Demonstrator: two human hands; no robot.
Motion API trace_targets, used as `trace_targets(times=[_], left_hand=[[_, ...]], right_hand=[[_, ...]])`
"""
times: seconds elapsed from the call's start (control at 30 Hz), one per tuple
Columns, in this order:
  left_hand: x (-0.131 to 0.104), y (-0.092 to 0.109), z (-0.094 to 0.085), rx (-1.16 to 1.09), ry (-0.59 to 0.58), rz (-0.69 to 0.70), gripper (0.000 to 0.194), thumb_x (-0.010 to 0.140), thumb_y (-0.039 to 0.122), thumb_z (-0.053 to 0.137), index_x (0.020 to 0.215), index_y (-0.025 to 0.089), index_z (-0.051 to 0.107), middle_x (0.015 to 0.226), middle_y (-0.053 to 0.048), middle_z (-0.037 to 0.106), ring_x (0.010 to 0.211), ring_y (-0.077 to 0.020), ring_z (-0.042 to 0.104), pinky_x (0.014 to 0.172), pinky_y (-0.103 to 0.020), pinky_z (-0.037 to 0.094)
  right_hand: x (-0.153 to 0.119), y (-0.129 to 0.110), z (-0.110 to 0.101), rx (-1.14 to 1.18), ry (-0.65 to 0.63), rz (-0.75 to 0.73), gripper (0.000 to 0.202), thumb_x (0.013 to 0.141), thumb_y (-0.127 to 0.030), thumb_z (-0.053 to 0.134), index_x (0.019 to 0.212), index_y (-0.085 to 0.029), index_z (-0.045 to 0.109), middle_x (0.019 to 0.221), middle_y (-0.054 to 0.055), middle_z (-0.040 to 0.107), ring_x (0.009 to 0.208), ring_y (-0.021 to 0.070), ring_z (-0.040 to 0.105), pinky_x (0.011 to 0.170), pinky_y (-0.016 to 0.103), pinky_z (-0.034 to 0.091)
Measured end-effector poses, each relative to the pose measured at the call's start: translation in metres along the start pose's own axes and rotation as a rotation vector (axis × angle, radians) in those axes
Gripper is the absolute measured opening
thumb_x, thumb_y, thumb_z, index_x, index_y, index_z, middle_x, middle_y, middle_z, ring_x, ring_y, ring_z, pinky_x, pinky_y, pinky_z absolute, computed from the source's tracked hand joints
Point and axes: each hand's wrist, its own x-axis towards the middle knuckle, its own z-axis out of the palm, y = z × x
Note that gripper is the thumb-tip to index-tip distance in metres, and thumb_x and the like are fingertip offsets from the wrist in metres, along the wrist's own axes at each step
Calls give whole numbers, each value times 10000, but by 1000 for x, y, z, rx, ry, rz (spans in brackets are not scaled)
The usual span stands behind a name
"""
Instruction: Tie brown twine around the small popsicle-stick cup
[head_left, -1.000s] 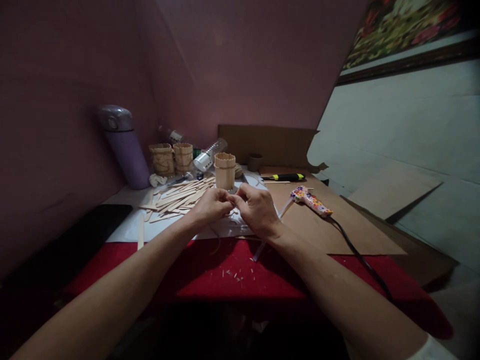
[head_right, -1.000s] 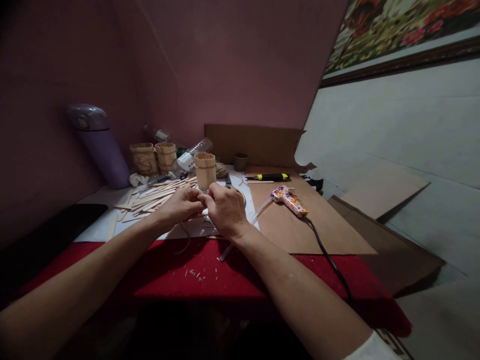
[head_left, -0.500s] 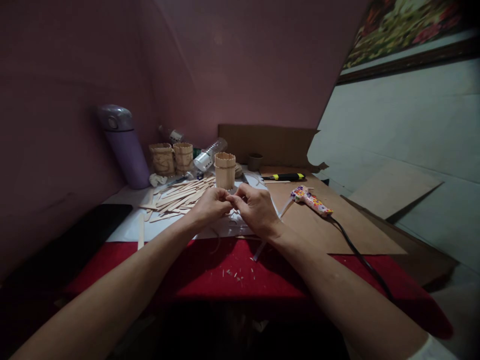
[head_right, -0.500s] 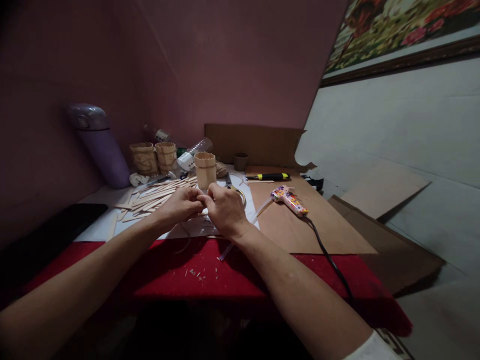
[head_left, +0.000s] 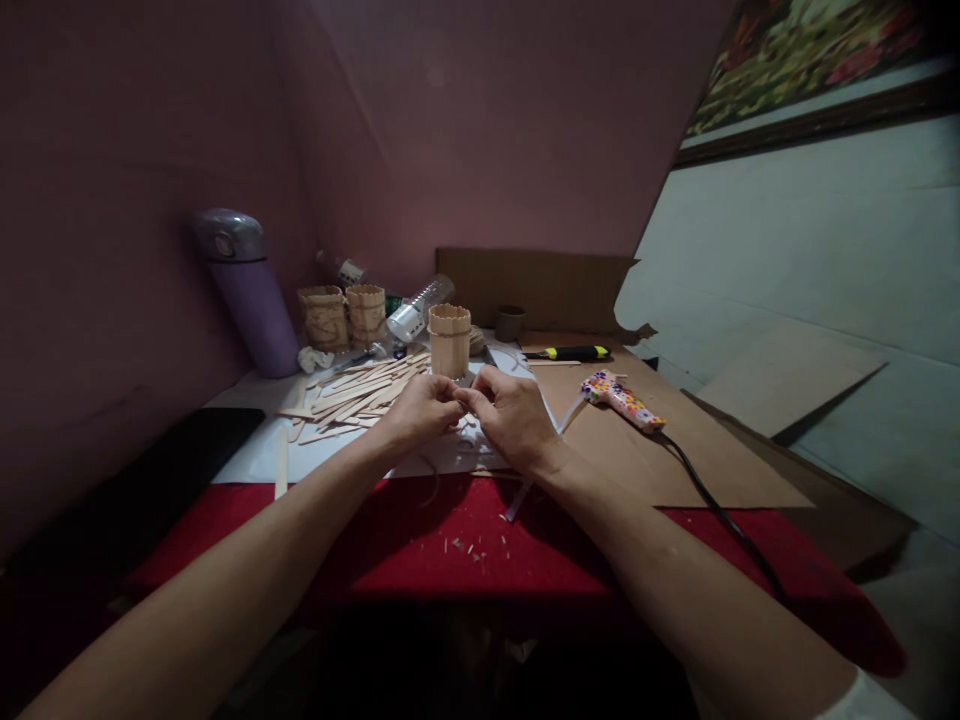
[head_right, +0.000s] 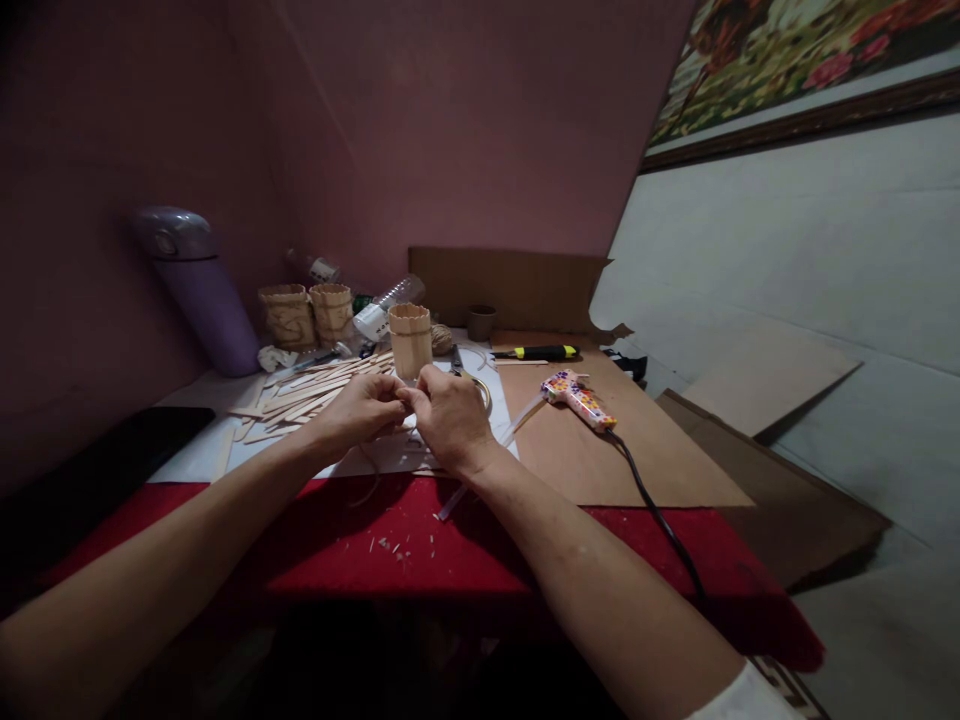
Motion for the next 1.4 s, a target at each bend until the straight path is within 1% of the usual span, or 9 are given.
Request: trace_targets(times=[0.23,0.37,0.6,0.7,0.8,0.97,1.07,1.2,1.4], left_hand=[[2,-5,-2,10,-13,19,136,678,229,583,578,148,539,411,53,476,343,-40,326,378,-193,211],[3,-7,-3,-38,-40,7,97,657,221,593,608,143,564,423,56,470,333,-35,321,367,-191,194],[0,-4,-7,-218,-111,-35,53,647,187,589,642,134,592,404,47,446,328,-40,309,355,-202,163],[-2,-1,-9,-325,-158,-61,122,646,194,616,567,146,537,395,50,403,336,-34,289,356,-203,133],[-3,0,-11,-433,-185,-101,153,634,191,650,565,149,521,410,59,376,342,-25,274,360,-199,109],[-3,0,-12,-533,-195,-130,127,650,197,663,619,133,558,430,65,351,353,-20,252,361,-188,100],[-3,0,-12,-560,-214,-131,134,659,198,663,620,124,557,432,69,329,357,-19,243,356,-179,99],[-3,0,-12,-584,-199,-125,142,676,185,638,601,111,543,451,60,352,358,-16,257,341,-168,121],[-2,2,-12,-631,-176,-204,147,720,159,581,597,115,512,458,67,331,340,-11,240,318,-158,127]], right_hand=[[1,-1,0,32,3,16,230,808,-243,598,601,-180,521,539,-21,524,519,109,438,536,241,268],[2,0,0,59,1,21,222,809,-237,591,606,-178,527,542,-18,533,523,110,443,537,241,276],[3,1,0,127,15,30,198,800,-207,580,610,-173,536,570,-10,561,553,112,473,551,242,303],[4,2,1,209,13,58,207,791,-208,577,596,-173,519,577,-10,564,556,110,481,549,239,324],[6,7,4,316,-6,121,201,788,-230,569,604,-173,514,594,-8,578,571,113,512,550,237,360],[9,13,9,438,-22,172,195,786,-245,559,618,-173,492,623,-3,590,609,124,568,577,251,420],[9,13,10,472,-25,154,185,775,-227,562,613,-171,490,651,4,598,614,121,561,581,256,432],[9,12,9,521,-33,146,156,766,-197,560,624,-166,505,678,12,608,612,113,544,582,256,439],[9,10,9,561,-54,171,101,749,-163,553,649,-167,534,691,15,609,635,123,550,588,264,440]])
